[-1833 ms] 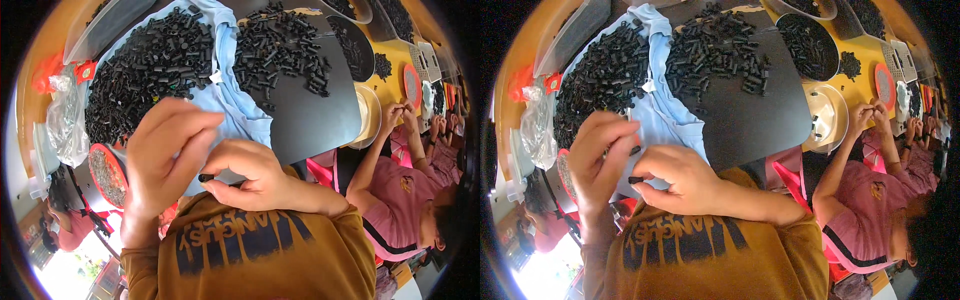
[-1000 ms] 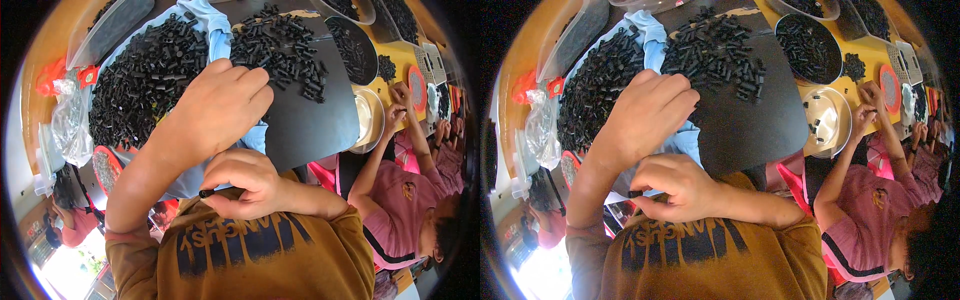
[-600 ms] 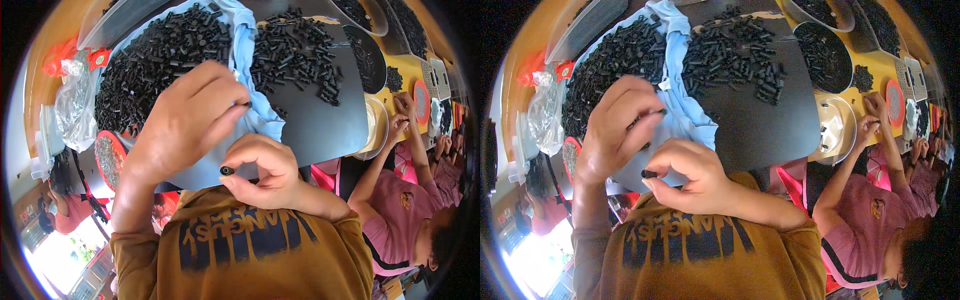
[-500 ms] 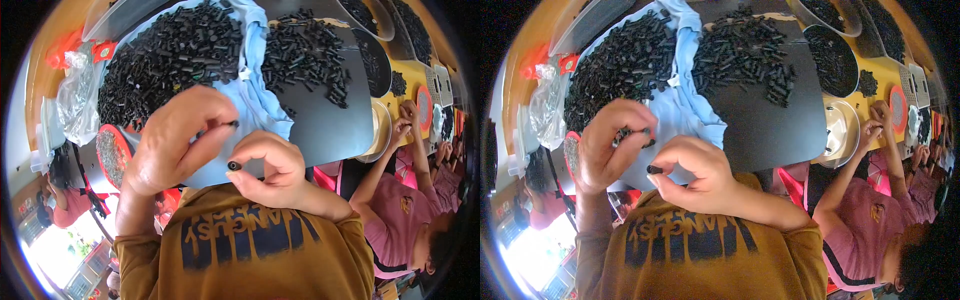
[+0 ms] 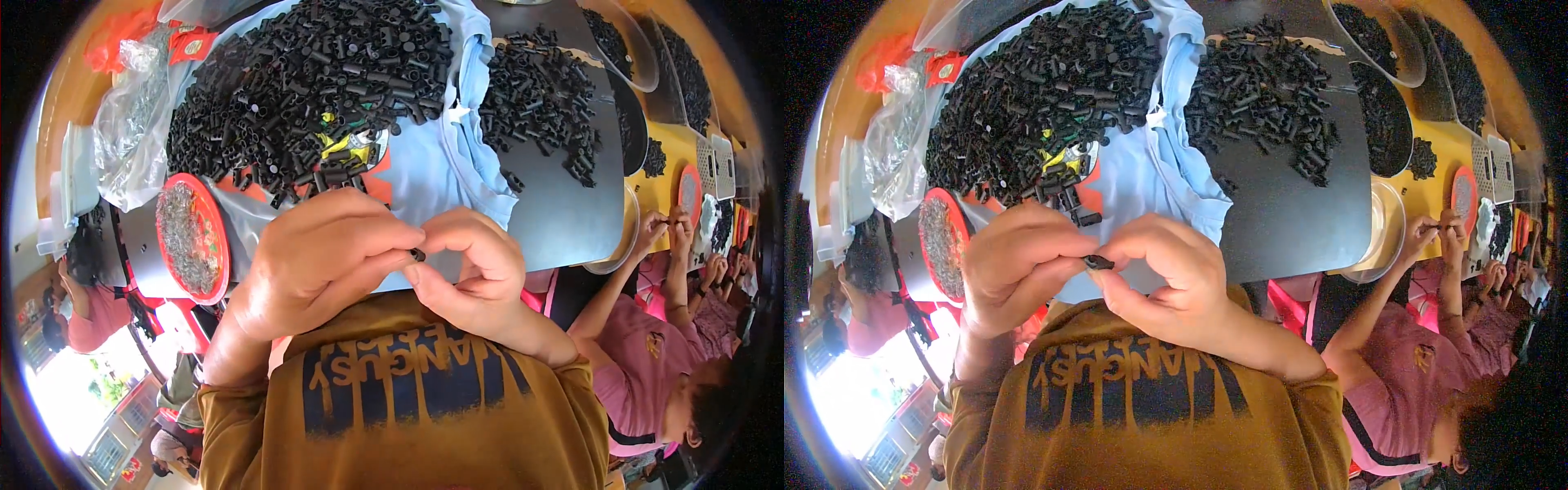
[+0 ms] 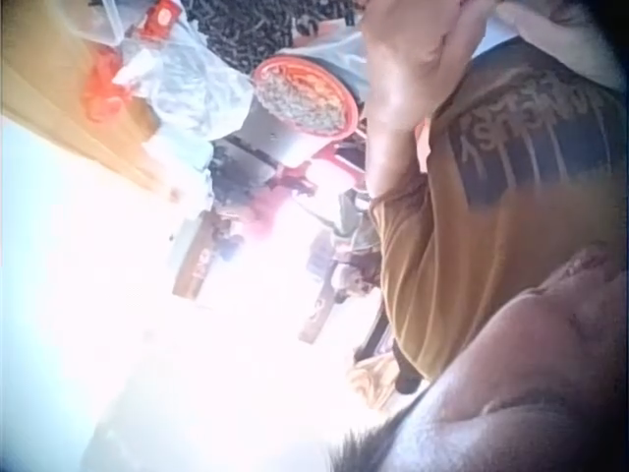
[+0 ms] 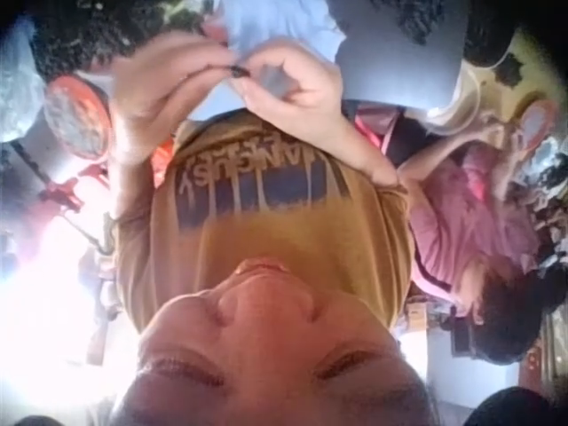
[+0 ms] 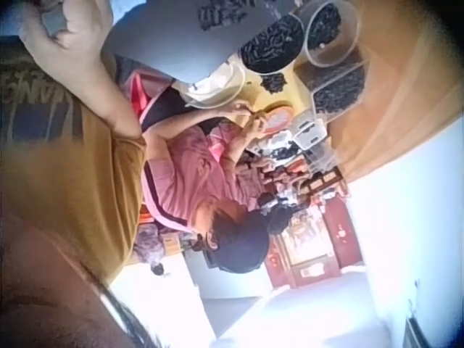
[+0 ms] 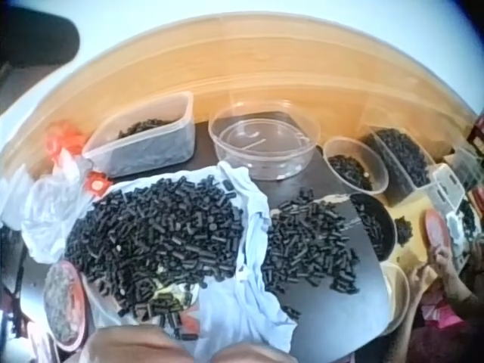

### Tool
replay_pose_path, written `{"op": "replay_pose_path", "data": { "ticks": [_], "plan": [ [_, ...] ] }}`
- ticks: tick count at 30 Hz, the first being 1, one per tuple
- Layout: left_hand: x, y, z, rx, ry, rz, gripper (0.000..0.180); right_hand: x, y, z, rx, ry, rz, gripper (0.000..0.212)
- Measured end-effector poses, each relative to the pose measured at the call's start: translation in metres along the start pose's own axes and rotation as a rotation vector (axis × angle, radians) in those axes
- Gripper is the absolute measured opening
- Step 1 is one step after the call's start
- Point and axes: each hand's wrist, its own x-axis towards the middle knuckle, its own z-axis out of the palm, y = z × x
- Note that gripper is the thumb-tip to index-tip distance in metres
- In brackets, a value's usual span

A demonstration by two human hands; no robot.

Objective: The person assembles cord locks by hand, picking up metal springs from a plate, inserting the springs into plastic toggle pieces, and fitting the components together.

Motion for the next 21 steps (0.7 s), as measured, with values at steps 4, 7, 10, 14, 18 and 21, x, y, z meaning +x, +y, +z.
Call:
{"op": "replay_pose_path", "data": {
  "ticks": [4, 7, 10, 14, 18, 21],
  "plan": [
    [-0.003, -0.001, 0.0, 0.041, 0.009, 0.02, 0.024, 0.001, 0.0, 0.001, -0.052, -0.004, -0.006, 0.018],
    [-0.005, -0.001, -0.001, 0.049, 0.014, 0.041, 0.028, 0.003, -0.002, 0.001, -0.084, -0.032, -0.012, 0.017],
    [-0.007, 0.002, -0.005, 0.137, -0.032, 0.078, 0.03, 0.004, -0.002, 0.0, -0.109, -0.07, -0.008, 0.015],
    [-0.005, 0.005, -0.007, 0.172, -0.059, 0.138, 0.029, 0.006, -0.006, -0.002, -0.05, -0.123, 0.04, 0.013],
    [-0.002, 0.008, -0.01, 0.14, -0.064, 0.188, 0.025, 0.005, -0.01, -0.009, 0.078, -0.206, 0.134, 0.013],
    [0.0, 0.011, -0.013, 0.067, -0.077, 0.222, 0.023, 0.005, -0.019, -0.012, 0.217, -0.306, 0.239, 0.01]
  ]
}}
